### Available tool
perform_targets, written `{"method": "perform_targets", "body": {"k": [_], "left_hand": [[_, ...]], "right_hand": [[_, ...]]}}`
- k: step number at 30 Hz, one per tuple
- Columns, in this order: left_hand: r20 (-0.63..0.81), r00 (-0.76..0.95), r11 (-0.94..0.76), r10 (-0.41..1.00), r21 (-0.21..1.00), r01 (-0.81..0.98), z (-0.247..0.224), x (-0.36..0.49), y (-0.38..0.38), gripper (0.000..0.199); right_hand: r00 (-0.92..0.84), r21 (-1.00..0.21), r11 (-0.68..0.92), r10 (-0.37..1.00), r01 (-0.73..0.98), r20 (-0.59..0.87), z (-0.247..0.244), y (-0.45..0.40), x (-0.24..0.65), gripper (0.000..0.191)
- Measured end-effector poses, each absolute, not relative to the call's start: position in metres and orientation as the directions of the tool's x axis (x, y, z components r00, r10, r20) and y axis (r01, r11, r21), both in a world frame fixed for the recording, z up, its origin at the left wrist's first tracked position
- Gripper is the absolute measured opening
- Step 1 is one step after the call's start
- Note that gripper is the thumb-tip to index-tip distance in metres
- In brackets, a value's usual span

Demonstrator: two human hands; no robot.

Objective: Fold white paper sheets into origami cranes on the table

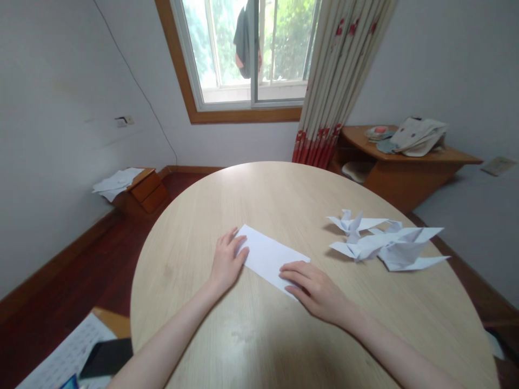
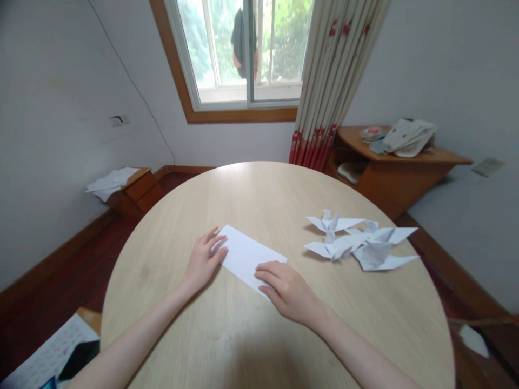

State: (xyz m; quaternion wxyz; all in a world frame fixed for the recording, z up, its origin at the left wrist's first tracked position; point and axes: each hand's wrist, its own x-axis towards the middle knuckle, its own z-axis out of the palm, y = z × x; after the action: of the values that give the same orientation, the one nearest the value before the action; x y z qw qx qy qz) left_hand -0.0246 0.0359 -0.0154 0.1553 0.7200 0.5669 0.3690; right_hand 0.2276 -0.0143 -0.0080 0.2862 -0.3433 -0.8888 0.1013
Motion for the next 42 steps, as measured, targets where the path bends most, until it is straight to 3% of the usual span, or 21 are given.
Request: {"method": "perform_targets", "body": {"k": [3, 6, 10, 15, 19, 25, 29, 32, 35, 38, 42], "left_hand": [[0.262, -0.070, -0.190, 0.962, 0.835, 0.516, -0.016, -0.026, 0.041, 0.029], [0.031, -0.169, 0.002, 0.985, 0.981, 0.196, -0.010, -0.029, 0.049, 0.044], [-0.122, -0.109, 0.128, 0.986, 0.991, 0.044, 0.001, -0.036, 0.061, 0.060], [-0.184, 0.104, 0.182, 0.977, 0.983, 0.030, 0.007, -0.042, 0.069, 0.042], [-0.113, 0.085, 0.111, 0.990, 0.993, 0.031, 0.006, -0.036, 0.064, 0.038], [0.036, 0.000, -0.036, 0.999, 0.999, 0.038, 0.011, -0.025, 0.041, 0.043], [0.258, -0.069, -0.231, 0.964, 0.935, 0.269, 0.011, -0.021, 0.023, 0.028], [0.418, 0.007, -0.381, 0.909, 0.822, 0.424, 0.005, -0.020, 0.014, 0.020], [0.551, 0.185, -0.571, 0.814, 0.698, 0.433, -0.001, -0.020, 0.010, 0.013], [0.623, 0.346, -0.712, 0.702, 0.597, 0.370, -0.004, -0.020, 0.009, 0.029], [0.686, 0.413, -0.800, 0.599, 0.487, 0.352, -0.006, -0.021, 0.009, 0.037]], "right_hand": [[-0.592, -0.336, 0.726, 0.686, 0.600, 0.423, -0.011, -0.013, 0.227, 0.030], [-0.613, -0.304, 0.741, 0.668, 0.598, 0.423, -0.013, -0.011, 0.227, 0.033], [-0.628, -0.310, 0.749, 0.661, 0.585, 0.411, -0.014, -0.006, 0.226, 0.035], [-0.582, -0.366, 0.719, 0.694, 0.591, 0.425, -0.015, 0.007, 0.221, 0.030], [-0.461, -0.350, 0.669, 0.721, 0.655, 0.516, -0.017, 0.014, 0.212, 0.028], [-0.365, -0.170, 0.637, 0.617, 0.752, 0.698, -0.012, 0.007, 0.209, 0.034], [-0.332, -0.126, 0.612, 0.577, 0.781, 0.746, -0.002, -0.001, 0.210, 0.051], [-0.308, -0.109, 0.587, 0.562, 0.802, 0.767, 0.006, -0.006, 0.211, 0.061], [-0.317, -0.067, 0.578, 0.537, 0.814, 0.782, 0.013, -0.008, 0.214, 0.065], [-0.346, -0.043, 0.592, 0.527, 0.805, 0.776, 0.017, -0.010, 0.221, 0.062], [-0.374, -0.044, 0.653, 0.486, 0.756, 0.790, 0.018, -0.011, 0.228, 0.053]]}}
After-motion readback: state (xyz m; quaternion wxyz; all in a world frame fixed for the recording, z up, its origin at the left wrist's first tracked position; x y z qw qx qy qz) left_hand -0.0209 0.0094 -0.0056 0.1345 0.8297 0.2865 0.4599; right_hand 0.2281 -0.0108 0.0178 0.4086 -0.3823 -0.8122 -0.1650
